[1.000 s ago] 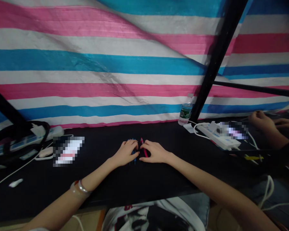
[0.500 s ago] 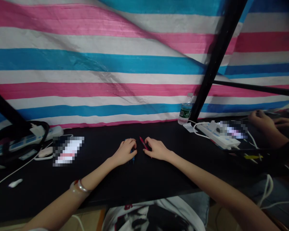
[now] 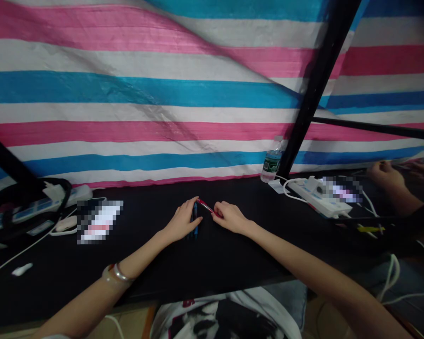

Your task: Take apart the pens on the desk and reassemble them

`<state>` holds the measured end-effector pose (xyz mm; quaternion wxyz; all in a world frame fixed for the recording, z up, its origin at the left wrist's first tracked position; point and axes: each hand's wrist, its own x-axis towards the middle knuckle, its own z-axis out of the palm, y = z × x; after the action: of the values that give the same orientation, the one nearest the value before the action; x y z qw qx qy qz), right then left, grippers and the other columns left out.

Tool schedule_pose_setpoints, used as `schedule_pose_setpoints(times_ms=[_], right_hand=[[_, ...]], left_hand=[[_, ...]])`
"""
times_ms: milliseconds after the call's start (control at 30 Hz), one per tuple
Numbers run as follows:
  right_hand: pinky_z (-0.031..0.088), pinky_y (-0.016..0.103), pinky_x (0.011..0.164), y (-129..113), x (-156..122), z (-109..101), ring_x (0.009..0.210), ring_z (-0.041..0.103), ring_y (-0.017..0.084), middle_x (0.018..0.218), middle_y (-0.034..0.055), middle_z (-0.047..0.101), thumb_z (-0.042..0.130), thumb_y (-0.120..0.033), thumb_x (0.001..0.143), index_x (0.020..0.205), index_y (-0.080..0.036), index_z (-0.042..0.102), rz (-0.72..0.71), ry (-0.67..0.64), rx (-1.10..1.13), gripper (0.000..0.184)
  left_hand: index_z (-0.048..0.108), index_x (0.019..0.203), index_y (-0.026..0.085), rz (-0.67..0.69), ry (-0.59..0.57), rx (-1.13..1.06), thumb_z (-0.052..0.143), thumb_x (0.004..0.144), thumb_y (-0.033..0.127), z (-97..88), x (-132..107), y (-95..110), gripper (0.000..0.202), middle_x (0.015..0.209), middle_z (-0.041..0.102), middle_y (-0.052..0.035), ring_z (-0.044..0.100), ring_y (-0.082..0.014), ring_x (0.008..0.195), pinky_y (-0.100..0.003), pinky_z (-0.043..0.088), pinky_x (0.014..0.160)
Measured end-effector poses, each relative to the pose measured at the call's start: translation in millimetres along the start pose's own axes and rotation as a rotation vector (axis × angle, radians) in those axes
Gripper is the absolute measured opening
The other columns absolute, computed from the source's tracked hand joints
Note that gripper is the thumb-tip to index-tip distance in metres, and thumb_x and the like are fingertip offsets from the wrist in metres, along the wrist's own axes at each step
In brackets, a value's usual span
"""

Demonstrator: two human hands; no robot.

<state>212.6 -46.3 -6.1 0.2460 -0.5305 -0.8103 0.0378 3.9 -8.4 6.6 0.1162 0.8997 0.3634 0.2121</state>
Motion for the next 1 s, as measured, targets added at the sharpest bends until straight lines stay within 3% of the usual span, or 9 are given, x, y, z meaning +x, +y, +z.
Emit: schedule_pose_setpoints(times_ms=[100, 233, 433, 633, 800, 900, 1000], right_hand=[[0.034, 0.023, 0.062, -0.8, 0.1, -0.1, 0.069, 0.050, 0.013, 0.076, 0.0012, 0.052, 0.043, -0.031, 0.088, 0.086, -0.018, 0.048, -0.017, 0.037, 0.036, 0.014], [0.038, 0.025, 0.067, -1.1, 0.8, -0.1, 0.073, 0.053, 0.014, 0.081, 0.0033, 0.056, 0.041, -0.030, 0.090, 0.090, -0.018, 0.049, -0.041, 0.062, 0.065, 0.014], [0.040, 0.026, 0.071, -2.2, 0.7, -1.8, 0.079, 0.055, 0.015, 0.090, 0.0051, 0.057, 0.038, -0.028, 0.091, 0.097, -0.018, 0.051, -0.094, 0.132, 0.134, 0.017], [0.042, 0.029, 0.077, -5.3, -0.6, -4.8, 0.087, 0.053, 0.017, 0.096, 0.0075, 0.056, 0.034, -0.024, 0.092, 0.110, -0.018, 0.050, -0.177, 0.154, 0.118, 0.024], [0.041, 0.036, 0.083, -3.6, 1.3, -0.3, 0.096, 0.050, 0.020, 0.106, 0.0106, 0.053, 0.031, -0.012, 0.089, 0.130, -0.018, 0.036, -0.211, 0.126, 0.028, 0.042], [0.041, 0.038, 0.083, 0.1, 2.5, 2.7, 0.098, 0.048, 0.021, 0.109, 0.0113, 0.052, 0.030, -0.009, 0.087, 0.133, -0.018, 0.033, -0.194, 0.138, 0.014, 0.047], [0.040, 0.038, 0.084, 3.3, 2.9, 4.2, 0.098, 0.049, 0.021, 0.109, 0.0109, 0.054, 0.030, -0.008, 0.087, 0.129, -0.018, 0.039, -0.184, 0.171, 0.018, 0.044]], left_hand=[[0.019, 0.137, 0.024, 0.008, 0.046, -0.011, 0.044, 0.084, 0.040, -2.5, 0.7, 3.7, 0.060, 0.132, 0.038, -0.0114, 0.035, -0.0265, 0.122, -0.044, 0.032, 0.097], [0.031, 0.132, 0.025, 0.014, 0.140, -0.014, 0.041, 0.086, 0.043, -5.1, 2.1, 6.2, 0.050, 0.133, 0.035, -0.0108, 0.033, -0.0250, 0.124, -0.043, 0.030, 0.100], [0.055, 0.106, 0.022, 0.050, 0.171, 0.069, 0.039, 0.087, 0.044, -8.0, 2.1, 5.7, 0.033, 0.131, 0.037, -0.0098, 0.037, -0.0262, 0.120, -0.043, 0.034, 0.095], [0.057, 0.094, 0.021, 0.093, 0.177, 0.137, 0.038, 0.088, 0.042, -11.8, 2.6, 11.2, 0.029, 0.118, 0.050, -0.0080, 0.044, -0.0235, 0.111, -0.039, 0.035, 0.090], [0.057, 0.090, 0.020, 0.042, 0.217, 0.205, 0.034, 0.090, 0.040, -11.9, 3.2, 11.9, 0.030, 0.102, 0.054, -0.0067, 0.050, -0.0208, 0.094, -0.037, 0.035, 0.083], [0.056, 0.089, 0.020, 0.022, 0.234, 0.243, 0.033, 0.090, 0.041, -11.6, 3.1, 11.9, 0.031, 0.094, 0.055, -0.0059, 0.050, -0.0204, 0.088, -0.036, 0.035, 0.078], [0.055, 0.087, 0.019, 0.008, 0.225, 0.277, 0.032, 0.090, 0.042, -11.3, 3.2, 12.0, 0.033, 0.086, 0.054, -0.0051, 0.049, -0.0204, 0.083, -0.034, 0.035, 0.074]])
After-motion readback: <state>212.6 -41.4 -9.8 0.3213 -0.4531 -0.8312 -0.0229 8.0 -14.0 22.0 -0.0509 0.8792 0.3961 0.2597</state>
